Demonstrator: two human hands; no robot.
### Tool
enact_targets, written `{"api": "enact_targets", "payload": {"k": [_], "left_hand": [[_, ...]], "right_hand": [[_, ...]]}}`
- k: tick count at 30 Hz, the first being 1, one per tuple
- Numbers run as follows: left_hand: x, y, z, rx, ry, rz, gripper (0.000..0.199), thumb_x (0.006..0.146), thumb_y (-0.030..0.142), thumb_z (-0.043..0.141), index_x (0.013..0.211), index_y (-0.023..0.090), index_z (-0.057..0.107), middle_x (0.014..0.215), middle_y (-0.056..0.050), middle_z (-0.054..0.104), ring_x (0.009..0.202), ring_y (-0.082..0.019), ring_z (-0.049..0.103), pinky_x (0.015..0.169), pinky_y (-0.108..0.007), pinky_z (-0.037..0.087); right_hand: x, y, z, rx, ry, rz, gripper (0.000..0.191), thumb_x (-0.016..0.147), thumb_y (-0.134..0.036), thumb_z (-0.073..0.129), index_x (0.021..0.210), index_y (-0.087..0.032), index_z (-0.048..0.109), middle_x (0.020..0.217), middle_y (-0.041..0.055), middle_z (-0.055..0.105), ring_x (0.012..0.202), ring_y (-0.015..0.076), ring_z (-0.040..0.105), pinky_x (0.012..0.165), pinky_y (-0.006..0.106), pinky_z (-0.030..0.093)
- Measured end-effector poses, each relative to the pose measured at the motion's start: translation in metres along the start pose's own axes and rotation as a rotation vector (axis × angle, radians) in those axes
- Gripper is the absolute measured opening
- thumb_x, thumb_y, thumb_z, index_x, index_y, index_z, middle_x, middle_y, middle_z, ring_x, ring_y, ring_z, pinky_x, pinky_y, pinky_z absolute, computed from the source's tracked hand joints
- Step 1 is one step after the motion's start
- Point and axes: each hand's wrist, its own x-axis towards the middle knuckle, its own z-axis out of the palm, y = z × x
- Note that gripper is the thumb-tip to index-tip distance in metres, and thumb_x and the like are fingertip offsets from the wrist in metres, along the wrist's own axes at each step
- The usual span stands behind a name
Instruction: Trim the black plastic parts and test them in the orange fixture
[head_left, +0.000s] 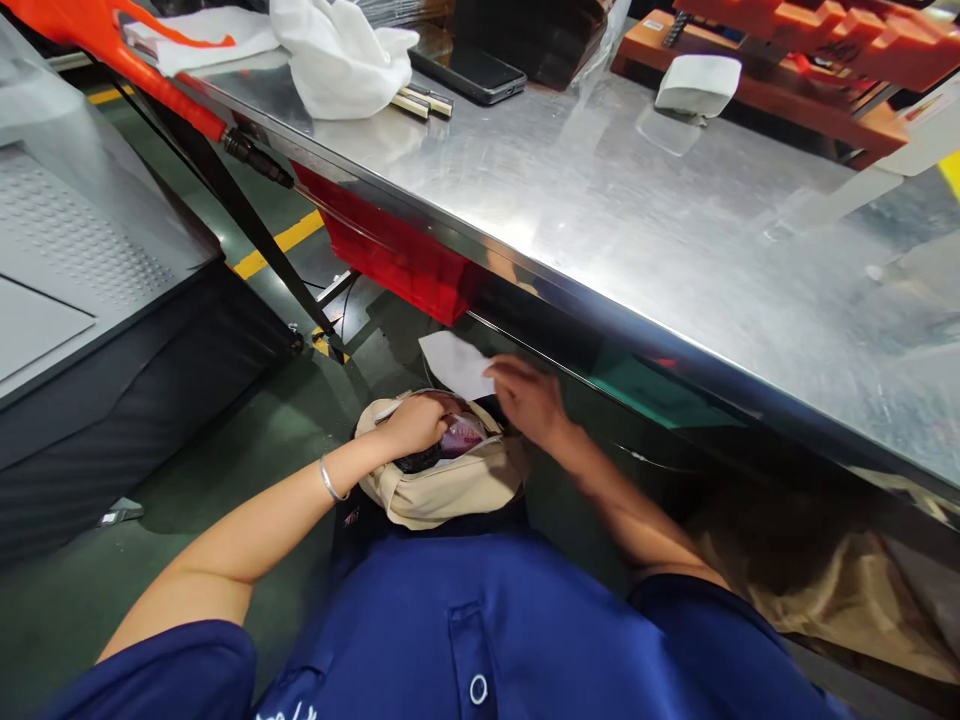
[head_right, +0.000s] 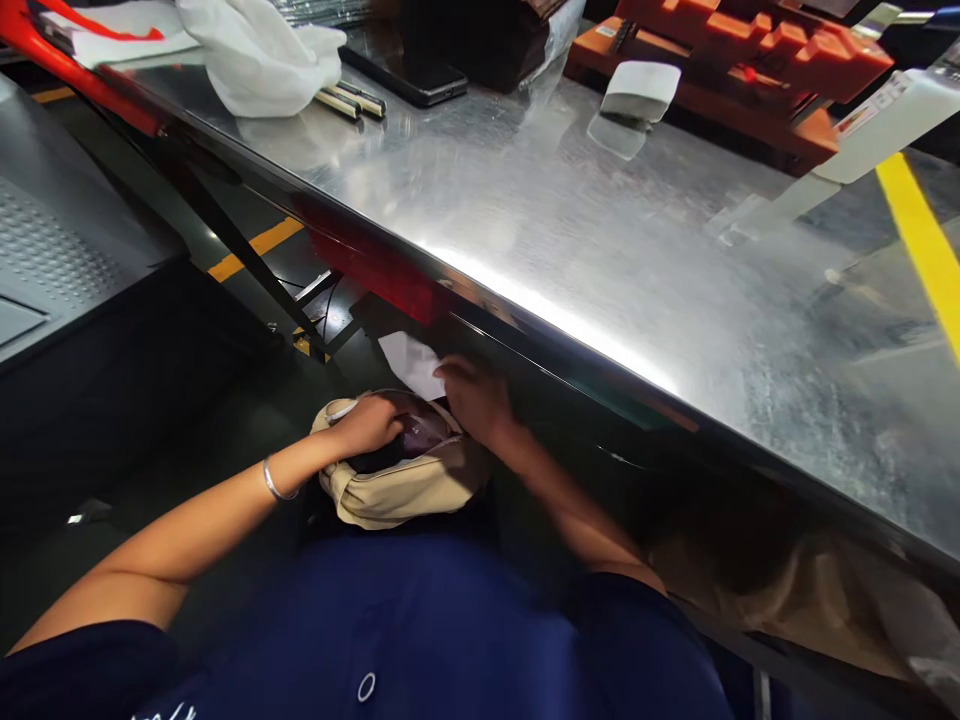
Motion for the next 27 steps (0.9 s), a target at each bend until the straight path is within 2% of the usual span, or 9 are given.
{"api": "enact_targets", "payload": {"k": [2, 6, 11, 13, 15, 18, 21, 24, 27], "left_hand": [[-0.003, 0.008, -0.012, -0.050, -0.027, 0.041, 0.028, 0.086, 0.018, 0.049, 0.104, 0.020, 0.071, 0.103, -0.005, 0.071, 0.098, -0.020, 0.065, 0.087, -0.028, 0.046], [-0.005, 0.025, -0.039, -0.138, 0.055, 0.133, 0.024, 0.088, 0.028, 0.052, 0.094, 0.017, 0.071, 0.090, -0.005, 0.072, 0.086, -0.017, 0.065, 0.079, -0.026, 0.045], [0.004, 0.028, -0.052, -0.198, 0.178, 0.006, 0.021, 0.079, 0.023, 0.056, 0.092, 0.015, 0.071, 0.084, -0.004, 0.071, 0.077, -0.017, 0.064, 0.069, -0.025, 0.045], [0.005, 0.026, -0.045, -0.158, 0.322, -0.084, 0.022, 0.079, 0.024, 0.057, 0.094, 0.013, 0.068, 0.084, -0.005, 0.069, 0.075, -0.017, 0.063, 0.069, -0.026, 0.045], [0.002, 0.025, -0.031, -0.031, 0.439, -0.151, 0.021, 0.081, 0.027, 0.055, 0.093, 0.013, 0.066, 0.083, -0.007, 0.067, 0.077, -0.019, 0.062, 0.072, -0.028, 0.046], [-0.007, 0.019, -0.005, 0.195, 0.193, -0.191, 0.019, 0.083, 0.026, 0.055, 0.086, 0.012, 0.067, 0.084, -0.012, 0.067, 0.084, -0.025, 0.064, 0.076, -0.033, 0.047], [-0.008, 0.008, 0.016, 0.339, -0.082, -0.181, 0.023, 0.081, 0.020, 0.055, 0.094, 0.008, 0.069, 0.098, -0.019, 0.068, 0.095, -0.030, 0.064, 0.083, -0.036, 0.046], [0.002, -0.007, 0.026, 0.314, -0.081, -0.166, 0.033, 0.083, 0.014, 0.048, 0.111, 0.009, 0.066, 0.113, -0.017, 0.066, 0.106, -0.026, 0.061, 0.091, -0.031, 0.043], [0.014, -0.017, 0.027, 0.239, -0.129, -0.219, 0.031, 0.087, 0.019, 0.044, 0.104, 0.009, 0.068, 0.105, -0.016, 0.068, 0.096, -0.024, 0.064, 0.083, -0.030, 0.045]], "right_hand": [[0.000, 0.000, 0.011, -0.010, -0.170, -0.008, 0.027, 0.083, -0.012, 0.044, 0.090, -0.017, 0.069, 0.105, 0.0069, 0.067, 0.093, 0.0146, 0.062, 0.079, 0.024, 0.048], [0.001, -0.006, 0.015, 0.274, -0.229, -0.032, 0.026, 0.089, -0.020, 0.044, 0.095, -0.013, 0.069, 0.101, 0.0086, 0.067, 0.095, 0.0140, 0.061, 0.084, 0.024, 0.048], [0.005, -0.011, -0.001, 0.435, -0.406, 0.002, 0.032, 0.086, -0.040, 0.055, 0.083, -0.011, 0.069, 0.084, 0.0067, 0.066, 0.077, 0.0132, 0.061, 0.066, 0.021, 0.046], [0.006, -0.005, -0.006, 0.372, -0.314, 0.100, 0.033, 0.087, -0.040, 0.053, 0.082, -0.011, 0.068, 0.077, 0.0054, 0.065, 0.070, 0.0124, 0.059, 0.060, 0.021, 0.043], [0.008, 0.004, -0.011, 0.248, -0.064, 0.180, 0.033, 0.088, -0.039, 0.050, 0.083, -0.012, 0.068, 0.074, 0.0054, 0.064, 0.067, 0.0130, 0.058, 0.062, 0.023, 0.044], [0.009, 0.015, -0.018, 0.071, 0.343, 0.170, 0.030, 0.087, -0.039, 0.051, 0.090, -0.014, 0.067, 0.086, 0.0087, 0.067, 0.079, 0.0165, 0.061, 0.074, 0.028, 0.049], [0.008, 0.015, -0.015, 0.040, 0.477, 0.117, 0.034, 0.086, -0.040, 0.051, 0.104, -0.014, 0.063, 0.095, 0.0110, 0.066, 0.088, 0.0179, 0.062, 0.083, 0.030, 0.049], [0.006, 0.013, -0.004, 0.138, 0.305, 0.162, 0.042, 0.081, -0.035, 0.056, 0.117, -0.014, 0.059, 0.091, 0.0074, 0.066, 0.085, 0.0161, 0.061, 0.082, 0.029, 0.049], [0.008, 0.017, 0.004, 0.295, -0.032, 0.284, 0.036, 0.072, -0.024, 0.060, 0.106, -0.013, 0.064, 0.083, 0.0031, 0.064, 0.076, 0.0128, 0.058, 0.075, 0.025, 0.047]]}}
